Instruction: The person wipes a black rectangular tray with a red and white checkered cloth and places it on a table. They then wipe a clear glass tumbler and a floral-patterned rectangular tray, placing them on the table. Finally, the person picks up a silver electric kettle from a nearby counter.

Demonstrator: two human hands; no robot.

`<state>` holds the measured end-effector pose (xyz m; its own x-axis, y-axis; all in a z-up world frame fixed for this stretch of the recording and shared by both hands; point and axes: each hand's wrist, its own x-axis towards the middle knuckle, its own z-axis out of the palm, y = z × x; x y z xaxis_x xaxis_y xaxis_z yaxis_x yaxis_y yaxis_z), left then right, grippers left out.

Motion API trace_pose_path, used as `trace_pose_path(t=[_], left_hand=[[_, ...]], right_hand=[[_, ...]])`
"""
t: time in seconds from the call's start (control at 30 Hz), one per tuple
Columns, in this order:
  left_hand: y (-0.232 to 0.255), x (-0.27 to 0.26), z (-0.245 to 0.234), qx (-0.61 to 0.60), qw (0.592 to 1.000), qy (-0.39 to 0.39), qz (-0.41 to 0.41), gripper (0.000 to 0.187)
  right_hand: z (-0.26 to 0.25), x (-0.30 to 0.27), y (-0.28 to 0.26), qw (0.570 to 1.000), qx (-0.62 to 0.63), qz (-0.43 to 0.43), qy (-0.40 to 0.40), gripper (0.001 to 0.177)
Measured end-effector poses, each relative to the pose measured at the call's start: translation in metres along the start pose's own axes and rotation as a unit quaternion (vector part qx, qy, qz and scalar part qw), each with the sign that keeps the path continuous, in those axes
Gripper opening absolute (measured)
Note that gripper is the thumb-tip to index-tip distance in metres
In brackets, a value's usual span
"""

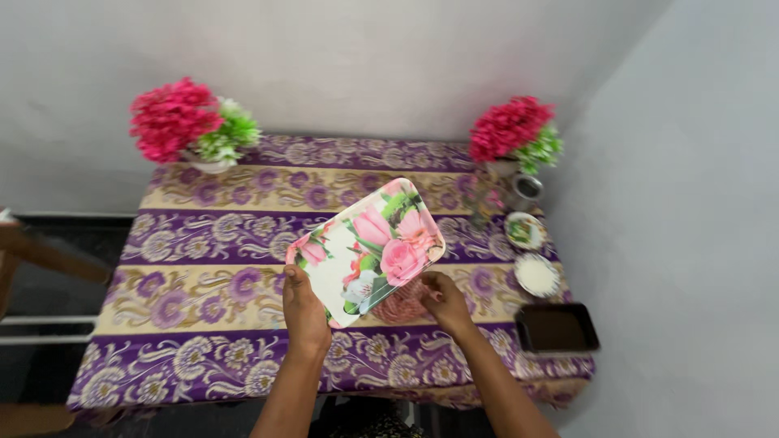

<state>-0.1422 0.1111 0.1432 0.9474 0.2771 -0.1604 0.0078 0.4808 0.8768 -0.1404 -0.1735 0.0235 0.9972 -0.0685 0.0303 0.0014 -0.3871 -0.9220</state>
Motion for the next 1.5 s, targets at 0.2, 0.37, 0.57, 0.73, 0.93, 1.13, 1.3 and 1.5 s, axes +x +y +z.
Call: trace_pose_path(t=[0.2,0.37,0.57,0.73,0.93,1.13,1.3,1.5], left_hand=[[0.022,0.042,-0.027,0.007,0.998,0.054,0.03,0.092],[0.051,0.078,-0.029,0.041,0.993,0.094,0.061,0.089],[0.059,0.103,-0.034,0.033,0.991,0.11,0.067,0.089],[0.066,0.111,-0.033,0.046,0.991,0.085,0.091,0.083],[0.068,0.132,-0.035,0.073,0.993,0.089,0.039,0.064],[0.065,0.152,-0.039,0.014,0.998,-0.011,0.06,0.061],[0.079,0.155,-0.043,0.097,0.988,-0.073,0.093,0.054],[0.095,0.167,-0.073,-0.091,0.991,-0.087,-0.052,0.06]], right_hand=[[0.073,0.049,-0.025,0.939,-0.256,-0.092,-0.209,0.073],[0.122,0.049,-0.007,0.896,-0.396,-0.045,-0.199,0.099],[0.105,0.089,0.022,0.963,-0.211,0.169,-0.006,0.101],[0.05,0.107,0.018,0.965,0.083,0.245,0.042,0.035],[-0.022,0.102,-0.062,0.915,0.399,0.026,-0.049,0.01],[0.033,0.088,-0.185,0.909,0.358,-0.207,0.047,0.016],[0.144,0.075,-0.282,0.917,-0.097,-0.379,-0.076,0.039],[0.197,0.082,-0.306,0.867,-0.227,-0.442,-0.04,0.048]])
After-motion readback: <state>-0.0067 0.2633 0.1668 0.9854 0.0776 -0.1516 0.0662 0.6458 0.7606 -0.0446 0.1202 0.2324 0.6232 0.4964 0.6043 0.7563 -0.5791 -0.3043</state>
